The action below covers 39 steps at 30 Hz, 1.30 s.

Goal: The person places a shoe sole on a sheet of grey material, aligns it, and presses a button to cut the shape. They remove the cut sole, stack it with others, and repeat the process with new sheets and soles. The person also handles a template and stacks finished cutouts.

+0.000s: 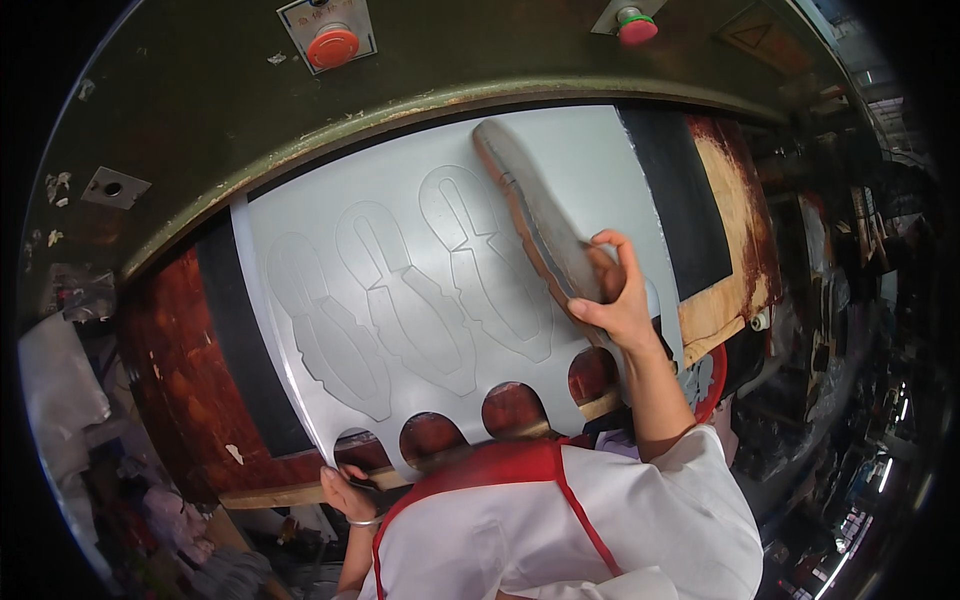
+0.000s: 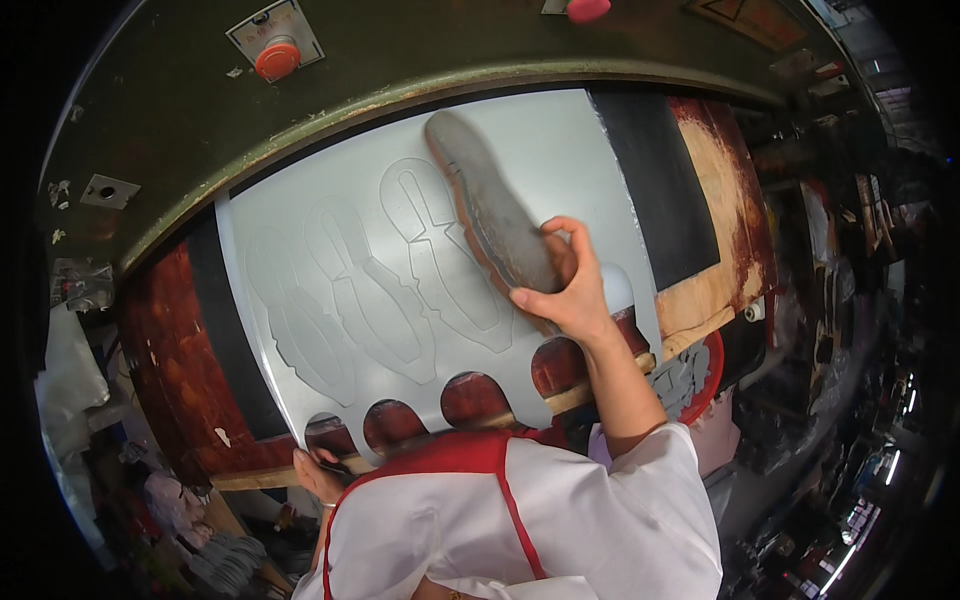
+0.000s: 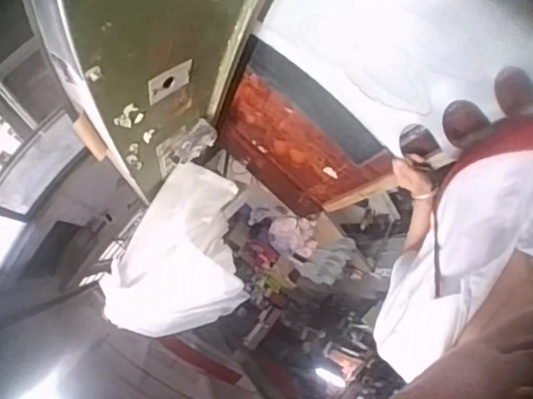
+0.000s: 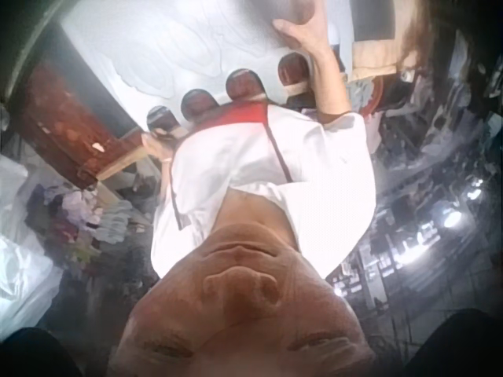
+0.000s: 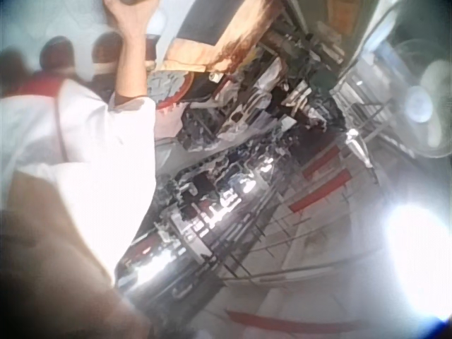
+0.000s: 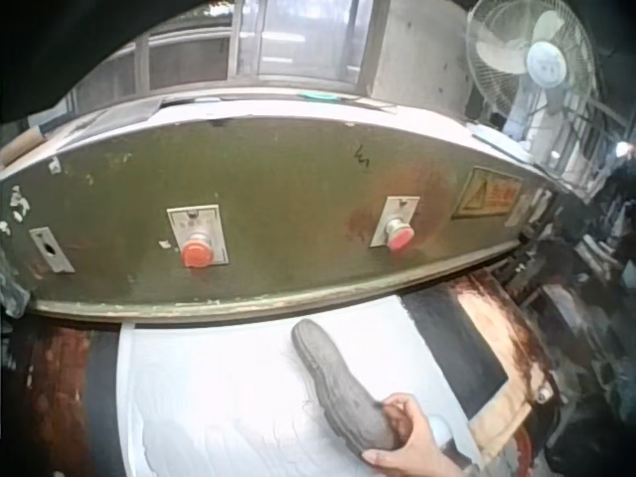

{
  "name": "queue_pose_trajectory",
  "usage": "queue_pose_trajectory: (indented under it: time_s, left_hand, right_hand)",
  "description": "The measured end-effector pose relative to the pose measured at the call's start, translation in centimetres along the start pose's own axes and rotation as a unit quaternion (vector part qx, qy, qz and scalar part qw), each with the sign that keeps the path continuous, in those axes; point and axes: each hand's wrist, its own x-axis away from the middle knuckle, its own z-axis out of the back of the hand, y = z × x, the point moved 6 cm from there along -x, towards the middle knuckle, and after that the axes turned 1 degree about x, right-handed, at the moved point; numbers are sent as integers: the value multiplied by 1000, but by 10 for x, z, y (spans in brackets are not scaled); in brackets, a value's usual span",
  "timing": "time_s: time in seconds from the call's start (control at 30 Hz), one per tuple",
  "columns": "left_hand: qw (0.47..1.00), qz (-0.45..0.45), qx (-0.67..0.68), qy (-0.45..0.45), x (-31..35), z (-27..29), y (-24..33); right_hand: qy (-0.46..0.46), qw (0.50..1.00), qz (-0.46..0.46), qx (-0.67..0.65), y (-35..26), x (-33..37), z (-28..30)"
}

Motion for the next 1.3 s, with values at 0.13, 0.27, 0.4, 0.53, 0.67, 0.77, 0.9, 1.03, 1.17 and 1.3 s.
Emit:
queue_pose_trajectory:
  time_s: [0.13, 0.27, 0.4, 0.53, 0.67, 0.77, 0.9, 1.03, 1.17, 1.3]
  left_hand:
    - [1000, 0, -2, 10, -15, -4, -10]
    - [1000, -20, -3, 6, -38, -14, -7]
    - [999, -34, -6, 19, -64, -37, 19]
    - [998, -63, 11, 16, -104, -84, 43]
    - [990, -132, -55, 3, -139, -120, 72]
    - [983, -142, -116, 31, -181, -137, 84]
    - [969, -158, -186, 25, -221, -152, 97]
    - [974, -163, -153, 28, -223, -153, 105]
    - [961, -138, -238, 26, -217, -153, 105]
    - [939, -182, -291, 16, -216, -153, 100]
  right_hand:
    - [84, 895, 171, 403, -1, -21, 11]
    - [96, 876, 209, 424, 22, -42, 10]
    - [71, 877, 226, 418, -4, -79, 7]
    - [193, 876, 299, 326, -87, -146, 34]
    - [350, 773, 338, 406, -140, -200, 61]
    - [372, 780, 340, 371, -127, -210, 65]
    - [327, 785, 309, 425, -95, -208, 72]
    - [353, 779, 241, 459, -66, -173, 112]
    - [335, 903, 39, 267, -3, -160, 150]
    - [339, 852, 50, 395, 15, -159, 159]
